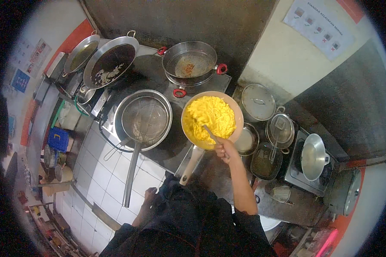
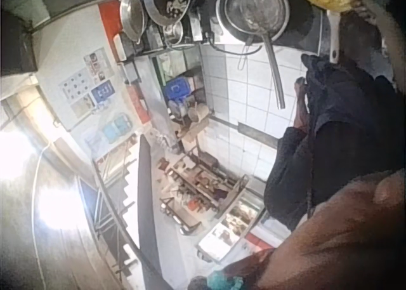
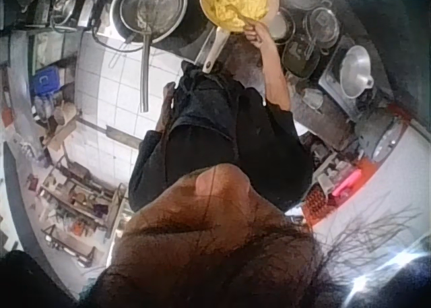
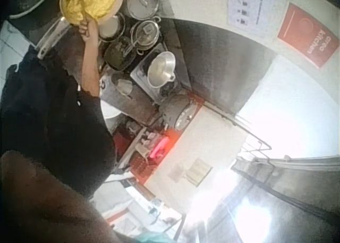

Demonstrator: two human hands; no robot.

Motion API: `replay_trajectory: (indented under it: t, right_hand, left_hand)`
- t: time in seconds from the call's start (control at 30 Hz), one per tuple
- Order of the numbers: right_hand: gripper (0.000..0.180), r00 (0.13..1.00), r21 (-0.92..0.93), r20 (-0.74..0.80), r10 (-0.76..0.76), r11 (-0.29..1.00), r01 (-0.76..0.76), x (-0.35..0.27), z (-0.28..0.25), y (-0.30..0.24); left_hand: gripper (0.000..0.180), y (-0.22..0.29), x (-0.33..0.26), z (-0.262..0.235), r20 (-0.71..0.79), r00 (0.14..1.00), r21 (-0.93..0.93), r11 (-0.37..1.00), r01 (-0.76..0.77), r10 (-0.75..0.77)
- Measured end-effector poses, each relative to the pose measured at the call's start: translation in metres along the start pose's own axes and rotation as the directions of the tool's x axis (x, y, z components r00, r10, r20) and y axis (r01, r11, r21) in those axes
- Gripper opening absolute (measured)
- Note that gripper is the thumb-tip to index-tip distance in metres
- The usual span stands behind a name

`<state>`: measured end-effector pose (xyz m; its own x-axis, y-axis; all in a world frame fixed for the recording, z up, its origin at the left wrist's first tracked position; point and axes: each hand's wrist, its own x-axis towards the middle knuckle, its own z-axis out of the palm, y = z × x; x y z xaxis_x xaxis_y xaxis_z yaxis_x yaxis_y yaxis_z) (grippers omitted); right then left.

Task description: The person cooks scrambled eggs in a pan, holding the pan handle by hand and stirring and folding the eggs with a spatula.

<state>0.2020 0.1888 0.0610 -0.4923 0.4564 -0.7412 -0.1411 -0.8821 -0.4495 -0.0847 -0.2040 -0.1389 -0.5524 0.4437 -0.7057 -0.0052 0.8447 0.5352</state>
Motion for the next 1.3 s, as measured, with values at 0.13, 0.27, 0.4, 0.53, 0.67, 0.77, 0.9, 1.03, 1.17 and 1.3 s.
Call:
replay_trajectory:
  t: [0.13, 0.27, 0.4, 0.53, 0.67, 0.77, 0.9, 1.03, 1.17, 1.3]
  right_hand:
    - [0.031, 0.986, 0.218, 0.162, 0.048, 0.972, -0.083, -0.017, -0.036, -0.010]
    - [0.034, 0.974, 0.319, 0.220, 0.053, 0.940, -0.123, -0.051, -0.060, -0.026]
    - [0.037, 0.992, -0.176, 0.098, 0.085, 0.982, -0.067, -0.102, -0.046, -0.062]
    - [0.033, 0.989, -0.761, -0.086, 0.124, 0.632, -0.145, -0.130, 0.009, -0.096]
    - [0.033, 0.972, -0.956, -0.093, 0.214, 0.255, -0.147, -0.075, 0.020, -0.099]
    - [0.037, 0.971, -0.955, -0.043, 0.234, 0.276, -0.109, -0.039, 0.024, -0.091]
    - [0.047, 0.993, -0.836, 0.080, 0.081, 0.548, 0.023, -0.017, 0.042, -0.074]
    - [0.048, 0.995, -0.508, 0.013, -0.098, 0.857, 0.091, 0.006, 0.041, -0.054]
    - [0.034, 0.984, -0.254, -0.047, -0.169, 0.955, 0.152, 0.008, 0.030, -0.047]
    - [0.027, 0.972, -0.221, -0.086, -0.216, 0.956, 0.193, -0.004, 0.009, -0.032]
  left_hand:
    - [0.038, -0.009, -0.003, 0.001, -0.009, 1.000, -0.012, 1.000, -0.026, 0.026]
    - [0.040, -0.020, 0.005, 0.004, 0.003, 0.996, -0.022, 0.995, -0.094, 0.095]
    - [0.040, -0.057, 0.023, 0.009, 0.033, 0.961, 0.109, 0.955, -0.278, 0.276]
    - [0.040, -0.058, 0.025, 0.007, 0.036, 0.954, 0.168, 0.939, -0.299, 0.297]
    - [0.040, -0.050, 0.026, 0.007, 0.031, 0.950, 0.190, 0.931, -0.312, 0.312]
    - [0.040, -0.009, 0.005, 0.007, 0.023, 0.999, -0.139, 0.990, 0.037, -0.034]
    - [0.039, -0.022, 0.004, 0.007, 0.003, 1.000, -0.117, 0.993, -0.008, 0.008]
    - [0.038, -0.014, -0.002, 0.004, -0.020, 0.996, -0.019, 0.996, -0.087, 0.087]
    - [0.040, 0.000, -0.003, 0.000, 0.011, 1.000, -0.204, 0.979, 0.029, -0.027]
    - [0.041, 0.004, -0.004, 0.001, 0.013, 0.998, -0.222, 0.973, 0.056, -0.054]
